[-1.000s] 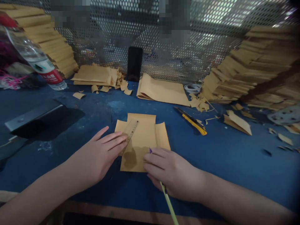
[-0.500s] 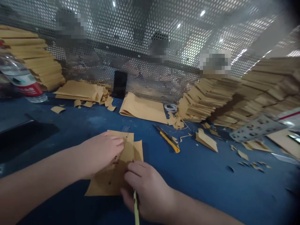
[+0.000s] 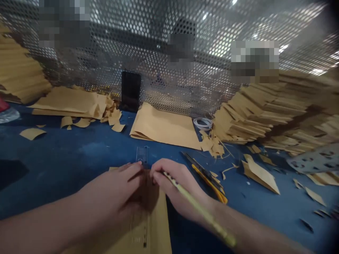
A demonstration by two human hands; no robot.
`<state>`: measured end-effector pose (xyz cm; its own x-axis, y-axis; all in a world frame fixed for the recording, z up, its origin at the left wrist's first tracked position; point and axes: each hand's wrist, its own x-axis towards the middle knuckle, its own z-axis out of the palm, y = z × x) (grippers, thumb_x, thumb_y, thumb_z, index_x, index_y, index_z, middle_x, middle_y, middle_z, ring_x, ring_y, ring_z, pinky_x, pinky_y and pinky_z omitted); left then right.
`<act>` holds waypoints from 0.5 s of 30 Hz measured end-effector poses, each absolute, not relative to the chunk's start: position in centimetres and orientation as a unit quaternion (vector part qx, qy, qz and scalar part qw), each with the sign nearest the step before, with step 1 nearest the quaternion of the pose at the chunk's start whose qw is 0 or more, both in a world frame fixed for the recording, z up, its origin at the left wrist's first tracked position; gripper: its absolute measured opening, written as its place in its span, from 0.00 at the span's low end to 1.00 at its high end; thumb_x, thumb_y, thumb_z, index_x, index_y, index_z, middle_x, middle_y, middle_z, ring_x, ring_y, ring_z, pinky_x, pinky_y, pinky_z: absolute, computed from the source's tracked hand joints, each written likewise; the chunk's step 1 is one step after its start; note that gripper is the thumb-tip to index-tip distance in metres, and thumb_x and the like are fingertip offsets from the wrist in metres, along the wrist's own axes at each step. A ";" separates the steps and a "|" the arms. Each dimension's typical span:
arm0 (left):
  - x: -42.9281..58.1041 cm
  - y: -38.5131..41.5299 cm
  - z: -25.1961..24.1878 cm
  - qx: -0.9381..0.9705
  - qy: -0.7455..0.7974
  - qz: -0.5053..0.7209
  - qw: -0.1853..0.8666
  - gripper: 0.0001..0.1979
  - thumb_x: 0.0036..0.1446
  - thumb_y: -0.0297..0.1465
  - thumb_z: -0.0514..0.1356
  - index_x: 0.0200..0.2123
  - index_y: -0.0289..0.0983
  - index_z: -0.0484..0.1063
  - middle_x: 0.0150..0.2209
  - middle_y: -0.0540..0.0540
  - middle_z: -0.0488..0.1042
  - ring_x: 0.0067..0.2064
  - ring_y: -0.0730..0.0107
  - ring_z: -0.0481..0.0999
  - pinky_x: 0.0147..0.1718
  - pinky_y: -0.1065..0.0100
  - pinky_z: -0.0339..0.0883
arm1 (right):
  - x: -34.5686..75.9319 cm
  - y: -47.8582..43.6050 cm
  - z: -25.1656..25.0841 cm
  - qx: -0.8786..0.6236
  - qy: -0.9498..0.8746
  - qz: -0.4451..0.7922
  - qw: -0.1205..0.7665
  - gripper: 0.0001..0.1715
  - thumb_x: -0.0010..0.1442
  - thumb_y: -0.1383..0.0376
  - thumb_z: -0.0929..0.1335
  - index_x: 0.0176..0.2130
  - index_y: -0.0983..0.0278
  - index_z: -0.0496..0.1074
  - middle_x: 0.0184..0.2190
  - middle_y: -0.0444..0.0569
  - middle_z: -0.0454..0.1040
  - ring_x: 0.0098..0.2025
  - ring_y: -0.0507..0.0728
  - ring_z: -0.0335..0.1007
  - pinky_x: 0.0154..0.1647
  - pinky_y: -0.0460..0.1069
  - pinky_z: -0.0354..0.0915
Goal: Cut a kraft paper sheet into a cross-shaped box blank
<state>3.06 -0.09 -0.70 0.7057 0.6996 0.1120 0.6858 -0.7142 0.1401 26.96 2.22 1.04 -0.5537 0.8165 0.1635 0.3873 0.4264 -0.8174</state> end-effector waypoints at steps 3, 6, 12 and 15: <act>2.5 -0.4 -1.5 0.926 0.361 0.100 0.038 0.22 0.69 0.39 0.62 0.61 0.36 0.76 0.63 0.33 0.79 0.60 0.43 0.84 0.50 0.49 0.87 | 27.0 3.6 0.1 -0.395 -0.736 0.451 0.315 0.11 0.77 0.65 0.59 0.43 0.60 0.69 0.32 0.42 0.74 0.33 0.52 0.76 0.36 0.48 0.75; 1.8 -1.0 -2.2 0.932 0.349 0.095 -0.015 0.19 0.73 0.38 0.58 0.60 0.37 0.75 0.64 0.35 0.78 0.67 0.43 0.79 0.57 0.46 0.85 | 27.9 3.9 0.2 -0.393 -0.717 0.469 0.334 0.09 0.75 0.64 0.63 0.40 0.59 0.70 0.37 0.44 0.73 0.35 0.52 0.73 0.38 0.49 0.73; 0.8 -1.8 -3.9 0.929 0.353 0.095 -0.055 0.26 0.69 0.37 0.60 0.68 0.44 0.71 0.76 0.47 0.67 0.79 0.49 0.62 0.63 0.50 0.82 | 29.2 4.3 0.9 -0.380 -0.733 0.443 0.350 0.10 0.75 0.67 0.67 0.38 0.60 0.74 0.38 0.48 0.77 0.42 0.54 0.77 0.44 0.49 0.75; 0.4 -1.7 -4.3 0.932 0.343 0.109 -0.046 0.33 0.67 0.37 0.62 0.74 0.42 0.64 0.79 0.45 0.62 0.79 0.46 0.61 0.59 0.44 0.85 | 28.9 5.0 0.4 -0.360 -0.717 0.467 0.371 0.13 0.77 0.64 0.67 0.37 0.60 0.75 0.35 0.48 0.77 0.41 0.56 0.78 0.41 0.51 0.76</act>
